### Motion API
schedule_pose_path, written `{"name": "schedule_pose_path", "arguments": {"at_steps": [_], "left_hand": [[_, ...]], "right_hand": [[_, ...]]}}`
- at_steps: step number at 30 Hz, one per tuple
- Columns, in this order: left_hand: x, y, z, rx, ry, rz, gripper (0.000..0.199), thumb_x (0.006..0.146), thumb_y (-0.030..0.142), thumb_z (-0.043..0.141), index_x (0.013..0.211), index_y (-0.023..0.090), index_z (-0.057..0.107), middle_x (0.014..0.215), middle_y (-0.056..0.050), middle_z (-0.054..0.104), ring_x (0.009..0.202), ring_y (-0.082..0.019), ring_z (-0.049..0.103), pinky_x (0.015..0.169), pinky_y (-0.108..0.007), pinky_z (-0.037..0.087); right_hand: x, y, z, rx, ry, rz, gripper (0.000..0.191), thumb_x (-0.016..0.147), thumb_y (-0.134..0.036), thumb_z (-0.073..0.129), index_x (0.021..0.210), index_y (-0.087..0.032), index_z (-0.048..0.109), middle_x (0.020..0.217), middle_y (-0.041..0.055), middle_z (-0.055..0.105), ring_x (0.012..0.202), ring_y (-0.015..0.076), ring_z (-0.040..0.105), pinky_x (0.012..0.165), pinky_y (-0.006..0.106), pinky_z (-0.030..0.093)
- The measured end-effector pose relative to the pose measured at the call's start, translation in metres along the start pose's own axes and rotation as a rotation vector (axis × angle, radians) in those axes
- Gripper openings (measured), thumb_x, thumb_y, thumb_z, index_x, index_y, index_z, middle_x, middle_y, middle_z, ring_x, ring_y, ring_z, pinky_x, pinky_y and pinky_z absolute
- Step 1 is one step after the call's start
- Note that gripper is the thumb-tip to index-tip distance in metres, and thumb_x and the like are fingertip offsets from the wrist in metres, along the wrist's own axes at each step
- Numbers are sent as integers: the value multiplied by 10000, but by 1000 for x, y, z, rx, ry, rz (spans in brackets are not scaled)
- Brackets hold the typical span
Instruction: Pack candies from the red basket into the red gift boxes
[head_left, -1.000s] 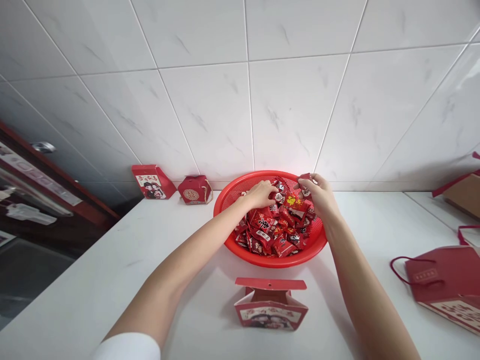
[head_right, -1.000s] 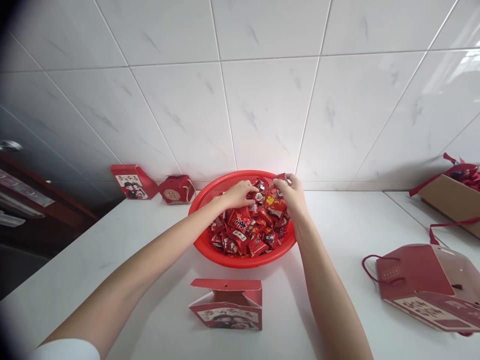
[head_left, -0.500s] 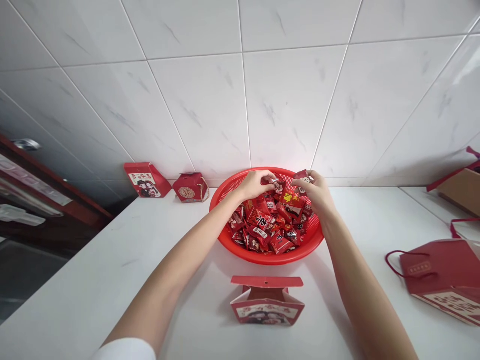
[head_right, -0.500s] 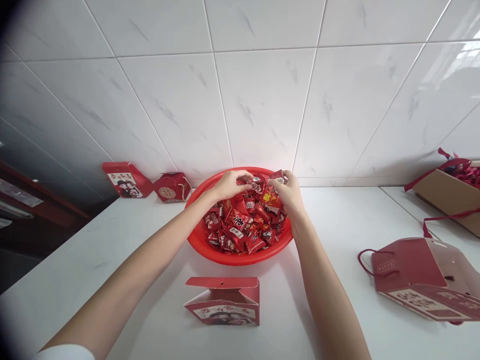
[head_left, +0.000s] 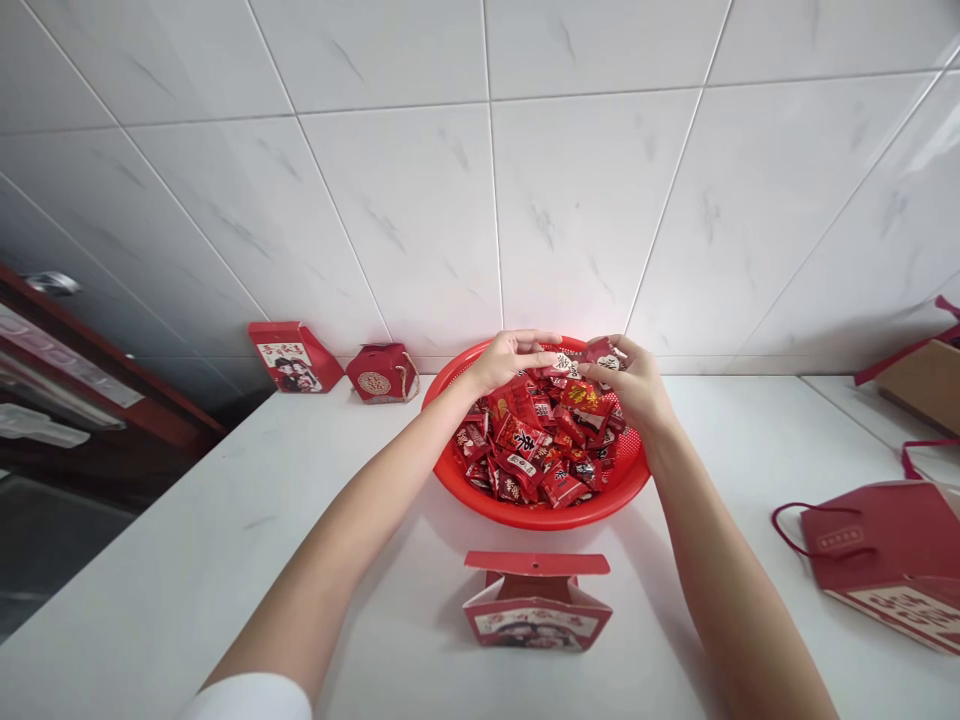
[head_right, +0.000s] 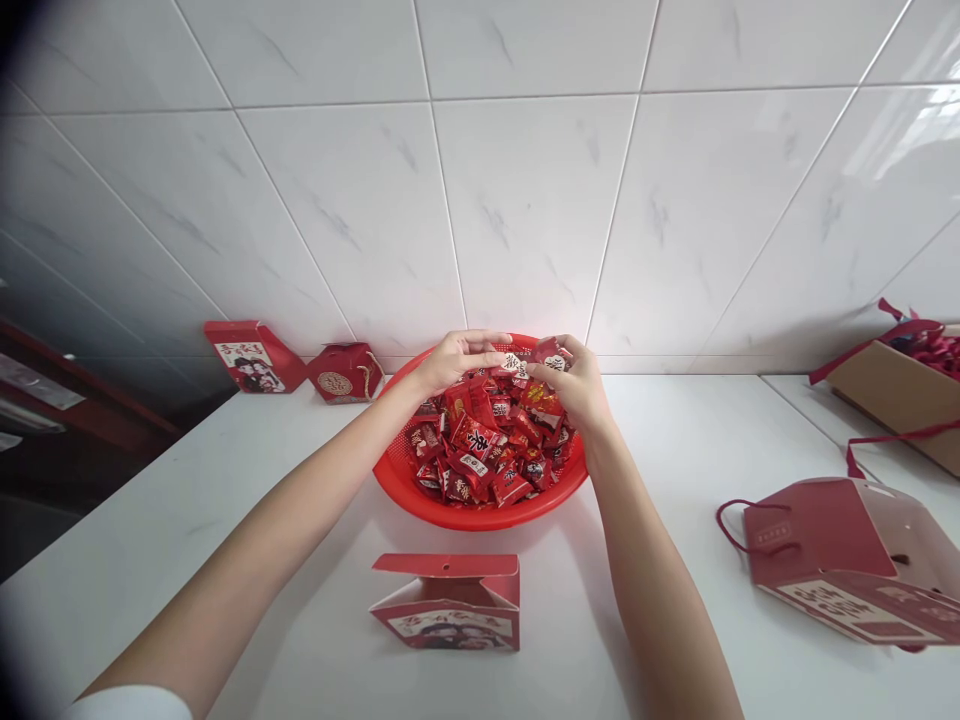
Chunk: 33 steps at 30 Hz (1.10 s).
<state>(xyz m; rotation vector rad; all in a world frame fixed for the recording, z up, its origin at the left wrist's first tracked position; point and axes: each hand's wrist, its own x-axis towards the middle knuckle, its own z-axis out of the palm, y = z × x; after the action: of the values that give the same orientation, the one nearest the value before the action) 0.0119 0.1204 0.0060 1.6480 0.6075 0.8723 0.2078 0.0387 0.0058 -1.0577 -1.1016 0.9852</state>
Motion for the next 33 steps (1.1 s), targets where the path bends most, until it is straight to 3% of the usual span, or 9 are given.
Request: {"name": "schedule_pose_path", "arguments": {"at_steps": [4, 7, 10, 13, 18, 20, 25, 29, 33], "left_hand": [[2, 0, 0, -72, 61, -44, 461, 759, 360, 849, 1167, 165, 760, 848, -42, 779, 764, -167, 708, 845, -358, 563], [5, -5, -3, 196, 179, -39, 350, 911, 355, 669, 1190, 157, 743, 992, -80, 802, 889, -193, 742, 896, -369, 577], [8, -15, -9, 500, 279, -45, 287, 935, 257, 584, 1137, 135, 747, 1069, -108, 797, 992, -220, 735, 966, -395, 564], [9, -23, -11, 648, 270, -54, 237, 870, 180, 632, 1067, 155, 760, 1102, -102, 786, 1048, -251, 713, 1023, -431, 535], [12, -28, -3, 861, 144, -47, 296, 800, 161, 697, 1089, 195, 753, 1219, -88, 736, 1211, -293, 644, 1120, -445, 466], [14, -29, 1, 920, 91, -63, 343, 783, 165, 712, 1124, 188, 741, 1241, -104, 716, 1230, -315, 630, 1111, -452, 468], [16, -33, 3, 1013, 26, -101, 379, 780, 213, 749, 1153, 175, 695, 1266, -134, 666, 1242, -343, 611, 1069, -466, 484], [15, -34, 3, 1041, 20, -104, 323, 744, 188, 770, 1051, 180, 670, 1185, -112, 673, 1187, -325, 625, 1030, -452, 502], [14, -30, 3, 1024, 39, -68, 265, 718, 169, 769, 953, 198, 650, 1154, -92, 675, 1165, -313, 625, 1032, -449, 500]], "right_hand": [[1, 0, 2, 27, 19, -82, 394, 526, -283, 839, 862, -229, 641, 723, -38, 667, 582, 128, 539, 543, 277, 435], [4, 1, -1, 8, 67, -82, 365, 542, -295, 800, 856, -239, 624, 740, -35, 658, 600, 139, 547, 541, 280, 441], [5, 2, -4, -62, 61, 6, 294, 548, -277, 735, 817, -242, 621, 695, -39, 637, 612, 154, 563, 546, 283, 453], [2, 2, -5, -120, -44, 80, 228, 527, -232, 708, 750, -223, 663, 640, -30, 639, 601, 167, 575, 546, 290, 463], [-4, -2, -3, -298, -407, 141, 157, 573, -206, 739, 725, -215, 702, 612, -47, 636, 540, 140, 532, 513, 269, 410], [-5, -1, -2, -352, -467, 133, 136, 569, -184, 769, 682, -209, 698, 615, -46, 632, 559, 137, 534, 529, 265, 411], [-2, 7, -3, -305, -352, 174, 166, 683, -321, 803, 705, -210, 681, 569, -16, 631, 507, 143, 536, 461, 258, 384], [0, 7, -4, -177, -238, 221, 327, 781, -557, 745, 842, -240, 692, 747, 30, 735, 625, 195, 666, 490, 287, 499], [3, 5, -4, 14, -166, 321, 370, 738, -584, 792, 855, -238, 733, 776, 56, 766, 670, 244, 715, 484, 320, 547]]}}
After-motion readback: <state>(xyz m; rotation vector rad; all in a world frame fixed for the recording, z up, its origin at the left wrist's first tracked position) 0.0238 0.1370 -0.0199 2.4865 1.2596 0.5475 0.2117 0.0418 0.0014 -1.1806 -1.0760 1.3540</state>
